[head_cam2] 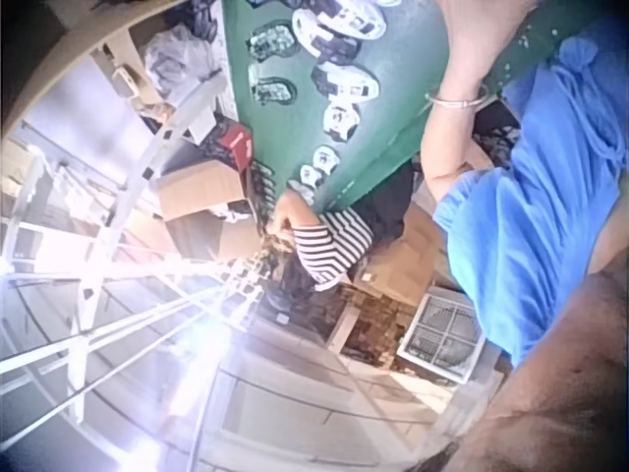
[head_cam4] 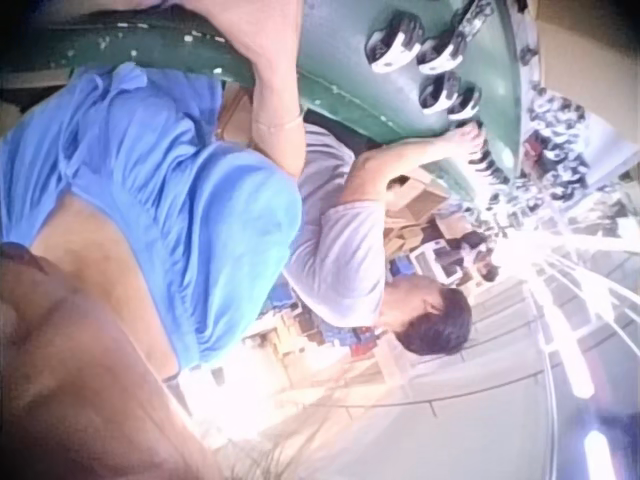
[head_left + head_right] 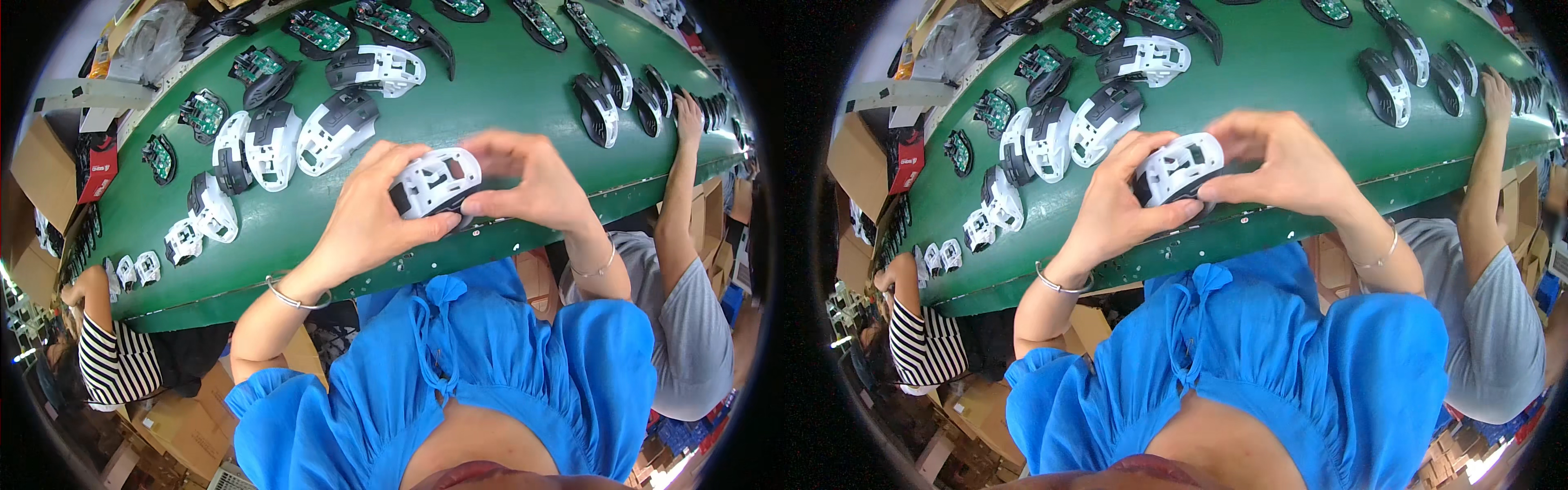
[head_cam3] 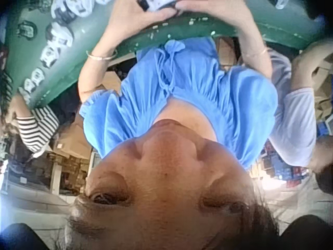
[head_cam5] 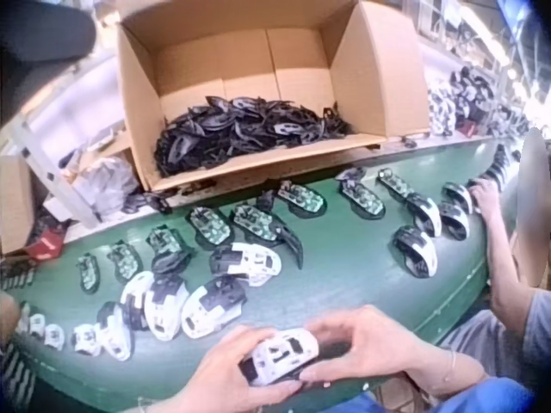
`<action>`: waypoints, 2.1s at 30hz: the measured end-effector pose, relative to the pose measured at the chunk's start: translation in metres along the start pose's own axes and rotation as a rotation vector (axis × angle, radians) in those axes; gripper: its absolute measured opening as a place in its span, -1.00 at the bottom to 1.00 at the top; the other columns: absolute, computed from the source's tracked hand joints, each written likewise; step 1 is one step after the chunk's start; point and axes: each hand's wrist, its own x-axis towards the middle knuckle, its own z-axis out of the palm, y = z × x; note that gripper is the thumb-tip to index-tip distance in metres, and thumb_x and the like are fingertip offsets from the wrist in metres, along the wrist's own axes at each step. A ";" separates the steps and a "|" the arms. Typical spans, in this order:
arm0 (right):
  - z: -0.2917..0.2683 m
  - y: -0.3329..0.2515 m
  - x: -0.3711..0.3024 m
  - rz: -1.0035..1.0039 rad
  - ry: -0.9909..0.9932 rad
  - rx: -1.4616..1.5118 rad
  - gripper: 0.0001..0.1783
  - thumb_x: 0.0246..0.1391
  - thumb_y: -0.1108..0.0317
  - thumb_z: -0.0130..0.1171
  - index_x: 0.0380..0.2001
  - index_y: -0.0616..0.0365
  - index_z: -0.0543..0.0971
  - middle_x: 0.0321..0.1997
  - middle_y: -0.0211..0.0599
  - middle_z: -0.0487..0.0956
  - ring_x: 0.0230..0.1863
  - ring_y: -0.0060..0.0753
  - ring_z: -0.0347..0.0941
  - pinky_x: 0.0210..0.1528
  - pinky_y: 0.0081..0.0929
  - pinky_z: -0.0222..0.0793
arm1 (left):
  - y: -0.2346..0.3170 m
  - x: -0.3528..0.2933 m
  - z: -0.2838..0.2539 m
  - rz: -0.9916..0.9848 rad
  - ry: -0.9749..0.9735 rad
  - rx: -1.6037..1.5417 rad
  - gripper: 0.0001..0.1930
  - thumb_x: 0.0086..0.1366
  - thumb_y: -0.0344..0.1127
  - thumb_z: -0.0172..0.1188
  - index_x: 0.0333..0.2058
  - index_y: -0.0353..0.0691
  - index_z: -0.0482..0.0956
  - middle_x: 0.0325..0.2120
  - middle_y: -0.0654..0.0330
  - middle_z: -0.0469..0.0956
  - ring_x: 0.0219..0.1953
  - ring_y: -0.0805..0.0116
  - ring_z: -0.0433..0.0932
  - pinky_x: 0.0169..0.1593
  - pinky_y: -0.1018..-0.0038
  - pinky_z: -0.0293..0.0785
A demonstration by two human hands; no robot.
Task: The person assembles computer mice by hand, fitting plastic components and circuit boards into plastic casings on a production line.
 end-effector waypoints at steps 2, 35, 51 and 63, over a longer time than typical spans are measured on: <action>0.004 -0.004 -0.007 -0.388 0.451 -0.603 -0.48 -0.20 0.52 0.39 -0.07 0.34 0.53 -0.08 -0.21 0.55 -0.03 -0.42 0.47 0.03 -0.50 0.40 | -0.002 0.006 0.004 0.132 -0.040 0.337 -0.31 -0.14 -0.19 0.45 0.00 -0.32 0.44 -0.20 0.09 0.42 -0.12 0.26 0.44 -0.03 0.39 0.37; -0.078 0.058 0.009 -0.253 1.183 -1.098 -0.31 -0.25 -0.06 0.39 -0.15 0.28 0.54 -0.15 -0.04 0.51 -0.04 -0.08 0.39 -0.01 -0.22 0.32 | -0.021 -0.001 -0.012 0.172 0.151 0.080 -0.47 0.04 -0.26 0.37 -0.01 -0.31 0.47 -0.26 0.08 0.53 -0.18 0.27 0.52 -0.09 0.40 0.45; -0.254 -0.062 0.168 0.450 1.012 -1.291 -0.24 -0.11 -0.29 0.16 0.00 0.10 0.54 0.11 0.04 0.46 0.18 0.00 0.35 0.15 -0.14 0.30 | -0.019 0.134 0.034 0.547 0.452 1.089 -0.61 -0.02 -0.38 0.13 -0.13 -0.24 0.52 -0.23 -0.09 0.44 -0.14 0.05 0.43 -0.12 0.28 0.37; -0.220 -0.022 0.126 -0.549 1.120 -1.179 -0.55 -0.26 0.35 0.21 -0.16 -0.10 0.62 -0.16 -0.06 0.48 -0.08 -0.08 0.40 0.01 -0.28 0.35 | -0.007 0.070 0.022 0.954 0.231 0.984 -0.64 -0.07 -0.33 0.11 -0.26 -0.36 0.56 -0.32 0.06 0.49 -0.34 0.26 0.46 -0.27 0.47 0.43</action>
